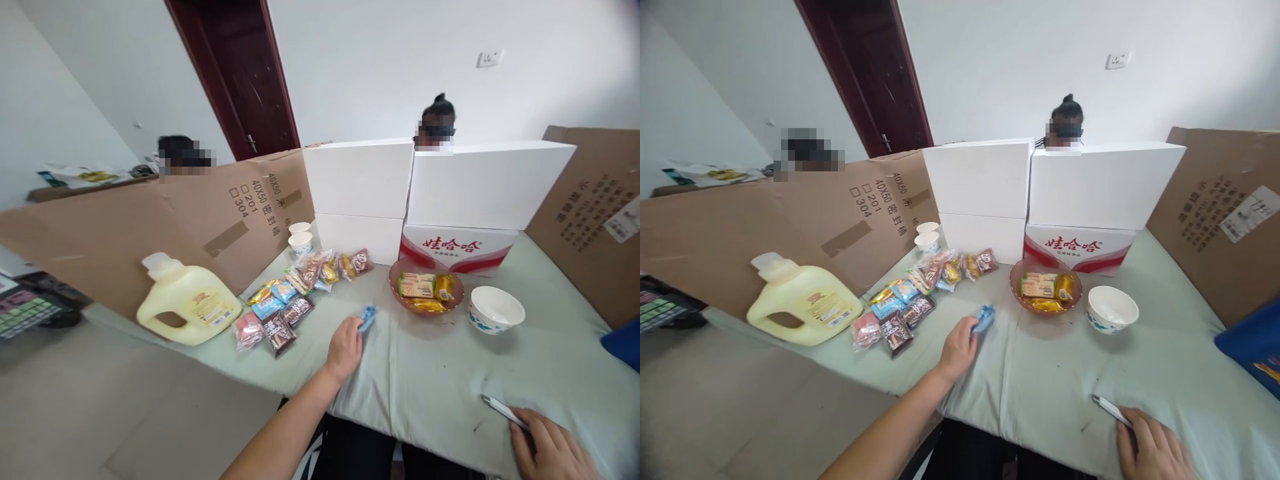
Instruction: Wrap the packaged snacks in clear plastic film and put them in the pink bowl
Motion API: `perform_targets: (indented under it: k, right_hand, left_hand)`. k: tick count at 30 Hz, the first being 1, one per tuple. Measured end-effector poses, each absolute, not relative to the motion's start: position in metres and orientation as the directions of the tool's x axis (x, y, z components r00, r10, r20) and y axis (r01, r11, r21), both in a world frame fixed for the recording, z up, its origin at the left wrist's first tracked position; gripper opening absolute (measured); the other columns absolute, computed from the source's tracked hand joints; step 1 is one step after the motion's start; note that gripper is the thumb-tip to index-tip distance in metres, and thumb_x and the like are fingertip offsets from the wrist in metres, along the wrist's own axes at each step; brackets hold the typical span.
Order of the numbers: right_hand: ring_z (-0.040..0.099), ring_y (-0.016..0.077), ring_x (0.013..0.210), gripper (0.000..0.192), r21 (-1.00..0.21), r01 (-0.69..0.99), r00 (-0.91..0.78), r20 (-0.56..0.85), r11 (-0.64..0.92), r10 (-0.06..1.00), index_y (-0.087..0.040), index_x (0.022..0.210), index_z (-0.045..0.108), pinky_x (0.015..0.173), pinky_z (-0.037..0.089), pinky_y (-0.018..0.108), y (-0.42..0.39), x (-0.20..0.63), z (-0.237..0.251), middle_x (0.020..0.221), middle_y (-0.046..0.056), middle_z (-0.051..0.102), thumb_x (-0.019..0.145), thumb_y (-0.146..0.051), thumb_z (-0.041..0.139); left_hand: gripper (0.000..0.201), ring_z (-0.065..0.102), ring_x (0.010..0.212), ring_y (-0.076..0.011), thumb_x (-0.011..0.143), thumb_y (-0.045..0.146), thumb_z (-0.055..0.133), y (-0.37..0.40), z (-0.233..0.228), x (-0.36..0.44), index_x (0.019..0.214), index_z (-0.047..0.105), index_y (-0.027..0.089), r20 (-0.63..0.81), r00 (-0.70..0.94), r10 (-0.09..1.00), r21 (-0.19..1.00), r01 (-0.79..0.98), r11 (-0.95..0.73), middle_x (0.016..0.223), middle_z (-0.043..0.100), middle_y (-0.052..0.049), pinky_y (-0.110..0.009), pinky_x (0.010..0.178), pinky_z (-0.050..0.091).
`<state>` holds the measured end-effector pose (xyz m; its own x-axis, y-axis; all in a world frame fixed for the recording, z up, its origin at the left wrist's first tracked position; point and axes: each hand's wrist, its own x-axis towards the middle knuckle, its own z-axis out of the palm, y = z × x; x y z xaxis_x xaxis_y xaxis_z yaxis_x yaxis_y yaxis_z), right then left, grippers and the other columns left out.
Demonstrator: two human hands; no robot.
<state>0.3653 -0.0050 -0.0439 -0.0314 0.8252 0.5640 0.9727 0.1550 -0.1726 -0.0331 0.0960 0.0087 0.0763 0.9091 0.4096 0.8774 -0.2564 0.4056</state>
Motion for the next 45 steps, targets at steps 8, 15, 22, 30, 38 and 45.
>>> perform_targets:
  k: [8,15,22,30,38,45]
  right_hand:
    - [0.061,0.0248,0.086,0.029,-0.151,0.975,-0.067,0.489,0.161,0.87,-0.022,0.098,0.063,0.081,0.042,0.042,-0.007,0.352,-0.021,0.091,0.007,0.068,0.095,-0.036,0.038]
    - [0.064,0.0192,0.081,0.032,-0.329,0.896,-0.157,0.393,0.297,0.906,-0.021,0.106,0.06,0.074,0.048,0.033,0.026,0.295,0.013,0.095,0.007,0.066,0.099,-0.034,0.032]
    - [0.066,0.0171,0.08,0.03,-0.37,0.877,-0.241,0.212,0.306,0.947,-0.025,0.114,0.062,0.069,0.049,0.027,0.039,0.243,0.014,0.096,0.004,0.066,0.095,-0.03,0.04]
    - [0.064,0.0195,0.073,0.03,-0.087,0.947,-0.291,0.178,0.309,0.94,-0.021,0.119,0.061,0.065,0.044,0.03,0.022,0.236,0.008,0.088,0.006,0.065,0.093,-0.023,0.045]
    - [0.058,0.0223,0.08,0.033,-0.04,0.961,-0.25,0.289,0.273,0.924,-0.021,0.125,0.057,0.072,0.037,0.034,0.028,0.255,0.03,0.088,0.007,0.062,0.095,-0.023,0.044]
    - [0.055,0.0204,0.085,0.038,-0.013,0.942,-0.319,0.28,0.336,0.905,-0.029,0.116,0.064,0.082,0.033,0.036,0.036,0.255,0.032,0.088,0.004,0.063,0.085,-0.009,0.055]
  left_hand:
    - [0.037,0.054,0.119,-0.0248,0.083,0.014,0.054,0.027,0.008,0.022,0.118,0.058,0.026,0.416,0.586,0.696,0.309,0.629,-0.714,0.122,0.061,-0.007,-0.051,0.11,0.032]
    - [0.057,0.055,0.114,-0.032,0.077,0.032,0.068,0.019,0.003,0.016,0.128,0.046,0.019,0.483,0.113,0.868,0.497,0.781,-0.378,0.124,0.054,-0.016,-0.05,0.094,0.047]
    - [0.009,0.061,0.073,-0.0167,0.084,0.015,0.053,0.035,0.015,0.029,0.079,0.058,0.02,0.34,0.043,0.94,0.697,0.659,-0.282,0.077,0.063,-0.001,-0.03,0.069,0.051]
    - [0.02,0.059,0.101,-0.0261,0.087,0.017,0.052,0.026,0.01,0.06,0.104,0.062,0.019,0.456,0.277,0.846,0.538,0.671,-0.51,0.106,0.065,-0.009,-0.044,0.089,0.051]
    - [0.041,0.047,0.126,-0.0296,0.087,0.011,0.047,0.009,-0.012,0.054,0.128,0.05,0.018,0.495,0.375,0.784,0.405,0.699,-0.59,0.131,0.052,-0.015,-0.051,0.102,0.046]
    - [0.011,0.058,0.104,-0.0247,0.09,0.016,0.051,0.013,-0.006,0.05,0.099,0.057,0.019,0.596,0.248,0.763,0.544,0.574,-0.612,0.098,0.061,-0.009,-0.045,0.091,0.051]
